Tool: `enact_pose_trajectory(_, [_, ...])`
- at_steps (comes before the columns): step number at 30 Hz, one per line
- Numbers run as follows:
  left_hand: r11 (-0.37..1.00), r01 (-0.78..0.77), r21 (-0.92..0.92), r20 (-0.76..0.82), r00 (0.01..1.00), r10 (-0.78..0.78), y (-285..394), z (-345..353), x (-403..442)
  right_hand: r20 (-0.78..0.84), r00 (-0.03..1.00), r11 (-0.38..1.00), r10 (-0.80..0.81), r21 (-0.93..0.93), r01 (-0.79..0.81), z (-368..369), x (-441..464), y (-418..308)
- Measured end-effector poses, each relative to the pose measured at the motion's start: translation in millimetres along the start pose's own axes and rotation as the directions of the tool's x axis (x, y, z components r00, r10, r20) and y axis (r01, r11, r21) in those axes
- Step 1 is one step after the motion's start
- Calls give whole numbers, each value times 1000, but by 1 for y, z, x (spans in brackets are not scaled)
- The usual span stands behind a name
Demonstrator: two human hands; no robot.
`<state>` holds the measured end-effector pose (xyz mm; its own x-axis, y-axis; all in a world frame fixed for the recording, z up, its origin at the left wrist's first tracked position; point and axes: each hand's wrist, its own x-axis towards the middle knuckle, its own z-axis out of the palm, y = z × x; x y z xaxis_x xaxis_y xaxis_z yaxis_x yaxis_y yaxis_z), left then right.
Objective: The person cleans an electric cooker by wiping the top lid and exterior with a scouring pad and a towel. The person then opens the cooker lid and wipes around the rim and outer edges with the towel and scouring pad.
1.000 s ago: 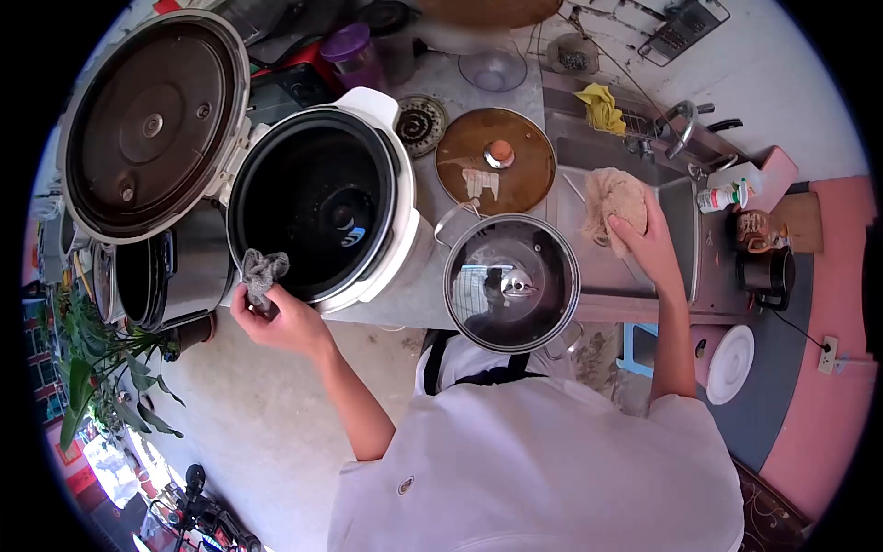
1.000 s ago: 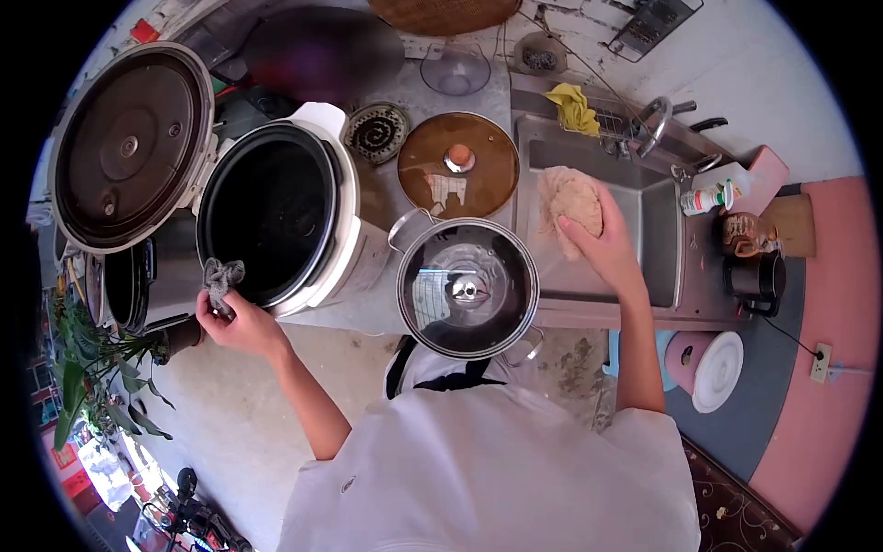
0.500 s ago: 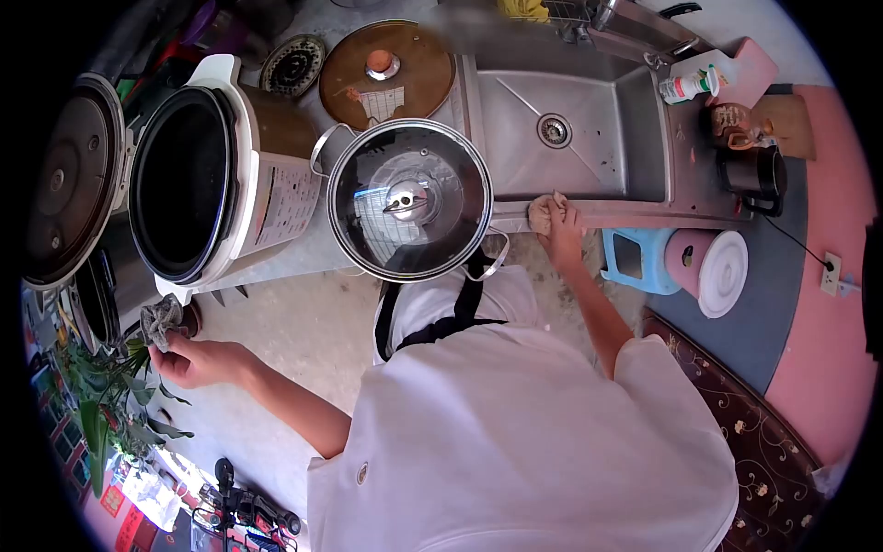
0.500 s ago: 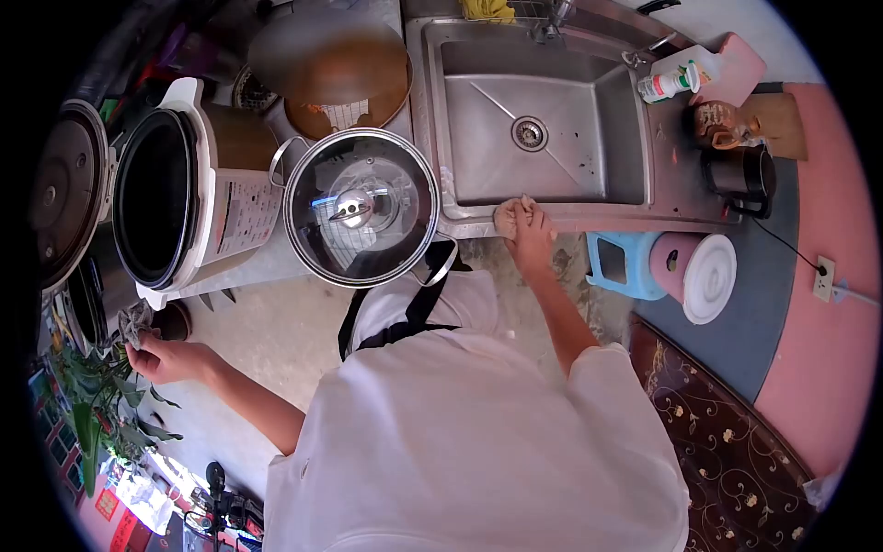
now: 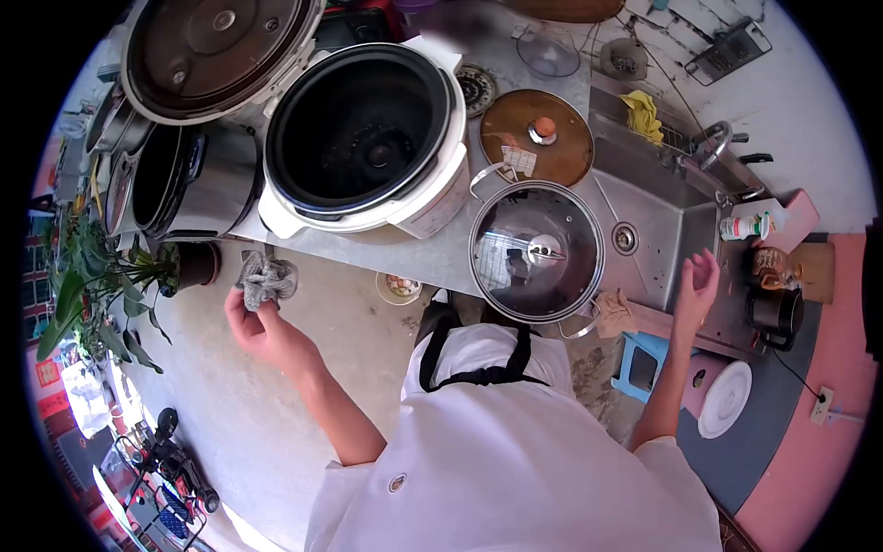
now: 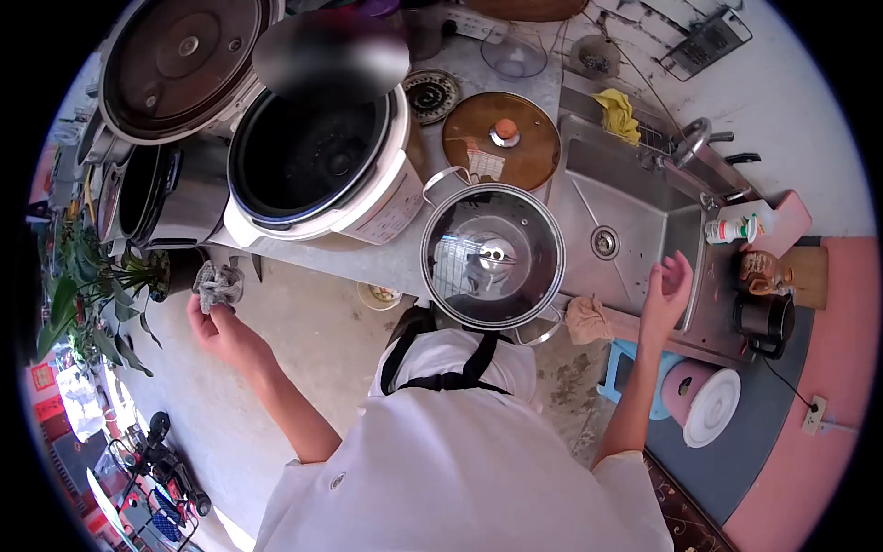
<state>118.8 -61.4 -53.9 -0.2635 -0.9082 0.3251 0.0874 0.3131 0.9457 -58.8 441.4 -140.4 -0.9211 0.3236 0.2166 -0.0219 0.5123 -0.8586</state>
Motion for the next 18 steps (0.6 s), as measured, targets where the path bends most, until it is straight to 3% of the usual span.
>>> enact_pose_trajectory(2, [997, -56, -54, 106, 992, 62, 4, 4, 4, -11, 996, 976, -91, 198, 91, 21, -6, -84])
enact_pose_trajectory(6, [996, -7, -87, 221, 975, 26, -16, -5, 44, 277, 923, 937, -266, 301, 179, 98, -67, -206])
enact_pose_trajectory(10, [998, 49, -44, 290, 956, -34, -26, -6, 89, 513, 728, 883, -454, 366, 293, 179, -125, -270])
enact_pose_trajectory(11, [993, -49, 105, 335, 942, 11, -33, -3, 100, 530, 697, 868, -483, 394, 302, 193, -135, -277])
enact_pose_trajectory(12, [994, -35, 101, 337, 942, -1, -38, 1, 109, 546, 667, 854, -507, 420, 306, 204, -147, -281])
enact_pose_trajectory(14, [906, -402, 131, 605, 756, 248, -40, 11, 122, 556, 653, 845, -514, 460, 273, 218, -171, -292])
enact_pose_trajectory(15, [909, -398, 121, 612, 751, 248, -38, 11, 125, 555, 658, 849, -509, 449, 278, 221, -181, -295])
enact_pose_trajectory(17, [794, -608, -8, 758, 515, 401, -34, 11, 125, 548, 677, 861, -491, 422, 283, 222, -193, -294])
enact_pose_trajectory(18, [798, -602, -23, 764, 505, 403, -35, 9, 122, 552, 687, 871, -472, 415, 264, 221, -197, -293])
